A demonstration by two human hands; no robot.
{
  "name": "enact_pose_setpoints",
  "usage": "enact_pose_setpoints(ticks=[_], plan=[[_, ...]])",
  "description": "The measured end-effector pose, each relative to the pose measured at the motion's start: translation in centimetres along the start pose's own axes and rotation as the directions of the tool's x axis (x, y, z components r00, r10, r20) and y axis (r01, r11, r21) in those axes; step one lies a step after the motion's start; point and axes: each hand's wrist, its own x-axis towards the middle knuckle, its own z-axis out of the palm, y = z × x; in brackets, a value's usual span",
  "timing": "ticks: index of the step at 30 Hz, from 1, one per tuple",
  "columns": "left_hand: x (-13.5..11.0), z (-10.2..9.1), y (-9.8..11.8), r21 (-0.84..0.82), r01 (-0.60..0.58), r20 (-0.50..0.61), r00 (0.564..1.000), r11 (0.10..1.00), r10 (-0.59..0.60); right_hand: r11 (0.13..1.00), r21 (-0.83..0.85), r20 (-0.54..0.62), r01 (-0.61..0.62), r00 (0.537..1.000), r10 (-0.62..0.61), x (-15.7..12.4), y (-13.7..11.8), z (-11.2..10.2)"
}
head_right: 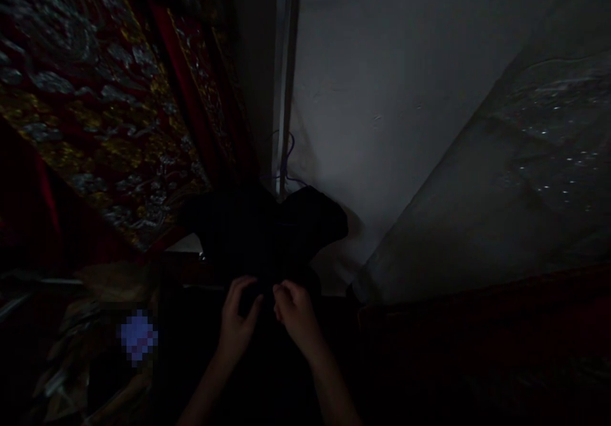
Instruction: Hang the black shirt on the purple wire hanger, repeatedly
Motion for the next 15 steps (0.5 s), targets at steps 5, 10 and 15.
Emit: enact_pose_setpoints(ticks=[5, 10, 15], plan=[[0.9, 1.1, 0.9, -0.124, -0.011, 0.190, 0.981, 0.992, 0.035, 0.996, 0.072, -0.062, -0.058, 0.996, 0.062, -1.7, -0.6, 1.6], [1.0, 0.9, 1.7, -0.153, -0.018, 0.203, 0.978, 0.988, 0.049, 0.991, 0.125, -0.093, -0.050, 0.994, 0.062, -2.7, -0.6, 1.8], [-0.1, 1.1, 2.0, -0.137, 0.027, 0.134, 0.991, 0.990, -0.008, 0.981, 0.186, -0.028, -0.062, 0.997, 0.068, -2.1, -0.3, 1.7]])
